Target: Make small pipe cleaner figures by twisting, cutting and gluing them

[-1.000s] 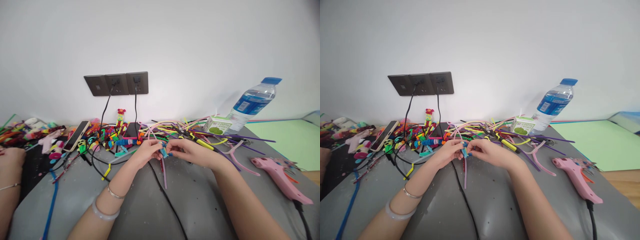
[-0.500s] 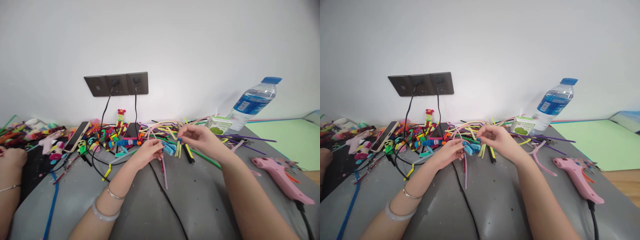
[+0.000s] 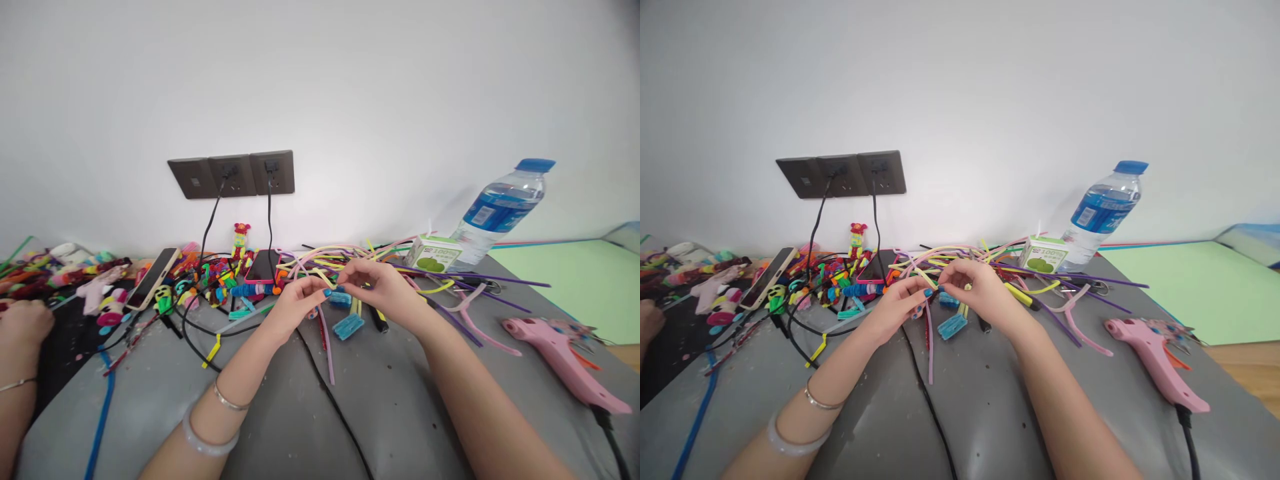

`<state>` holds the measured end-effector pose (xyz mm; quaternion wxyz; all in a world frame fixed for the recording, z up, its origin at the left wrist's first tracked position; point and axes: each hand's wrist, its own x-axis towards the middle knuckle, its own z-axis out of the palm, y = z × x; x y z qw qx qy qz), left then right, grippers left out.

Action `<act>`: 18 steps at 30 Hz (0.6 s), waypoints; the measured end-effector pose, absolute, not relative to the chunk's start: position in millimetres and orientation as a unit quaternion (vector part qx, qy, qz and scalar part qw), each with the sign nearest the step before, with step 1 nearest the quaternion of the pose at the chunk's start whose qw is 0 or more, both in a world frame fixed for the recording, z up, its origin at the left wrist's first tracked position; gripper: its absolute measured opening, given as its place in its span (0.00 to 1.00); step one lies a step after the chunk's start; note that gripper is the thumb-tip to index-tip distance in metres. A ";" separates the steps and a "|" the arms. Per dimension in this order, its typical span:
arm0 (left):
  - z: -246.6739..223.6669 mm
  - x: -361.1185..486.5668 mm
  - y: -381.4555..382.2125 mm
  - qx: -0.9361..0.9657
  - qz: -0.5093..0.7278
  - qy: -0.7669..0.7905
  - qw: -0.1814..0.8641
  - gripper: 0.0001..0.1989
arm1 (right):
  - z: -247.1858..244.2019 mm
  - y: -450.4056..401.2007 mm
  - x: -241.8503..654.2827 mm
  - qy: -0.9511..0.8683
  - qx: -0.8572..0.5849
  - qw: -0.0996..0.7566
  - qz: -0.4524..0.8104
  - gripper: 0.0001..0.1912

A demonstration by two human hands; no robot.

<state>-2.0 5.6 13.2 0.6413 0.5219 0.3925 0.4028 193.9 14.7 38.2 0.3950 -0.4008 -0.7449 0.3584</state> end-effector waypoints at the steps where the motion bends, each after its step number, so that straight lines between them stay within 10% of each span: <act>1: 12.9 -1.7 6.1 0.518 0.408 0.397 0.638 0.17 | 37.1 14.4 191.8 -0.742 -0.401 0.395 0.365 0.05; 18: 22.0 -1.8 1.7 0.488 0.382 0.370 0.692 0.17 | 38.2 15.4 193.6 -0.734 -0.376 0.404 0.396 0.06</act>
